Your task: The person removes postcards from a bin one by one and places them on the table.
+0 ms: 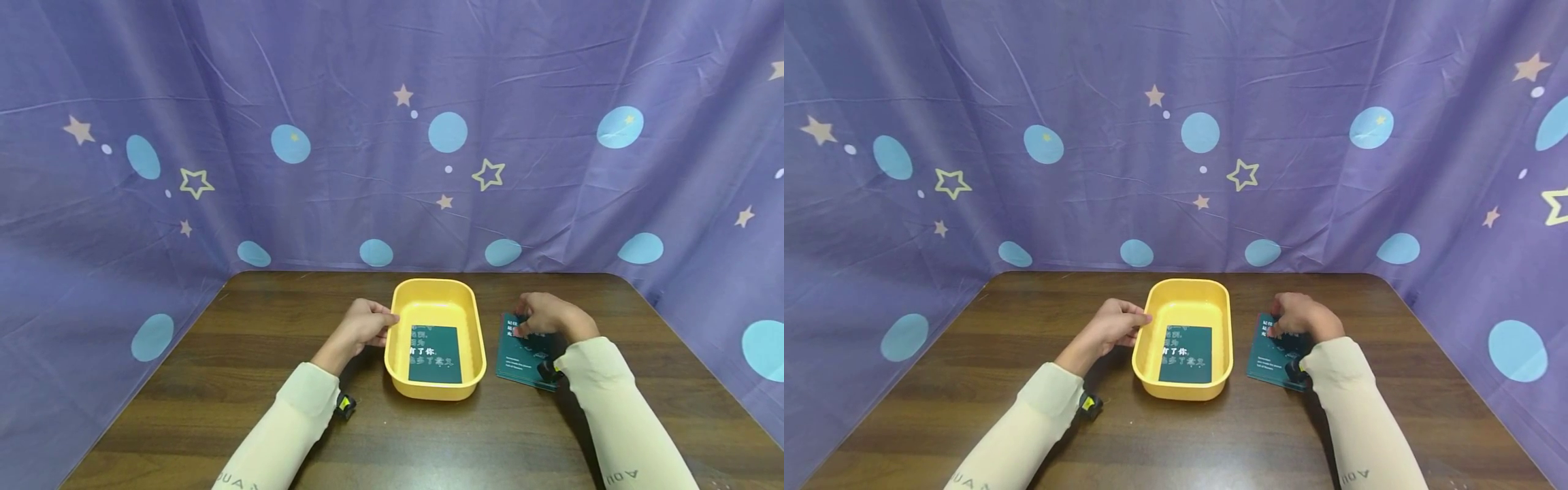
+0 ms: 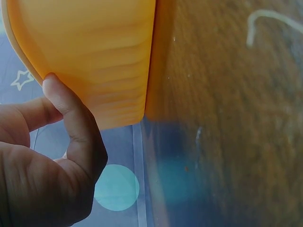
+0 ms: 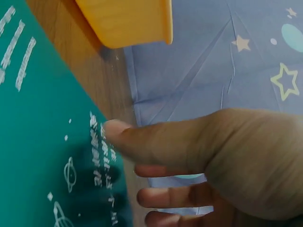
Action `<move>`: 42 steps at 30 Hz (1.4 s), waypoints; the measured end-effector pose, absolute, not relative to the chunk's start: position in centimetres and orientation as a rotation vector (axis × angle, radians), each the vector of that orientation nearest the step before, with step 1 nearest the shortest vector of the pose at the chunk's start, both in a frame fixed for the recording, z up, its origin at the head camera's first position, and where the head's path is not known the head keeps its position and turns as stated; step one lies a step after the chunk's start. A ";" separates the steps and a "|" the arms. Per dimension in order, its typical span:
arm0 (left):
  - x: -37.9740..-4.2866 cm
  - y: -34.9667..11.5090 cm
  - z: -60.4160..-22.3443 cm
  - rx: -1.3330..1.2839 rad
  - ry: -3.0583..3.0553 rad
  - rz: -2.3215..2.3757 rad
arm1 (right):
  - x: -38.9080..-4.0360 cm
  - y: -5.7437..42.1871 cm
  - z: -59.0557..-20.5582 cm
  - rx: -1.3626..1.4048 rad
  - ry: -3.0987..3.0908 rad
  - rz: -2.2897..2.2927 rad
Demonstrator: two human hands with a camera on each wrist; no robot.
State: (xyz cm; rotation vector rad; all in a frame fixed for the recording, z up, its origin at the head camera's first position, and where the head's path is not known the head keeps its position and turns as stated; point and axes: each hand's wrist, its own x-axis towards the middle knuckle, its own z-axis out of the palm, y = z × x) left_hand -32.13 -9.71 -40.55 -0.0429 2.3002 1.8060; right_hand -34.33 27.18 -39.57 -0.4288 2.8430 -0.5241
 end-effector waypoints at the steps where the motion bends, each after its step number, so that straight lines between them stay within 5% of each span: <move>1: -32.1 -9.7 -40.5 -0.046 2.297 1.807 | -34.3 27.1 -39.4 -0.444 2.867 -0.515; 24: -32.1 -9.7 -40.4 -0.052 2.298 1.792 | -33.0 18.1 -38.7 -0.957 3.236 -0.670; 42: -32.0 -9.8 -40.4 -0.036 2.288 1.816 | -31.0 13.7 -40.4 -0.903 3.044 -0.455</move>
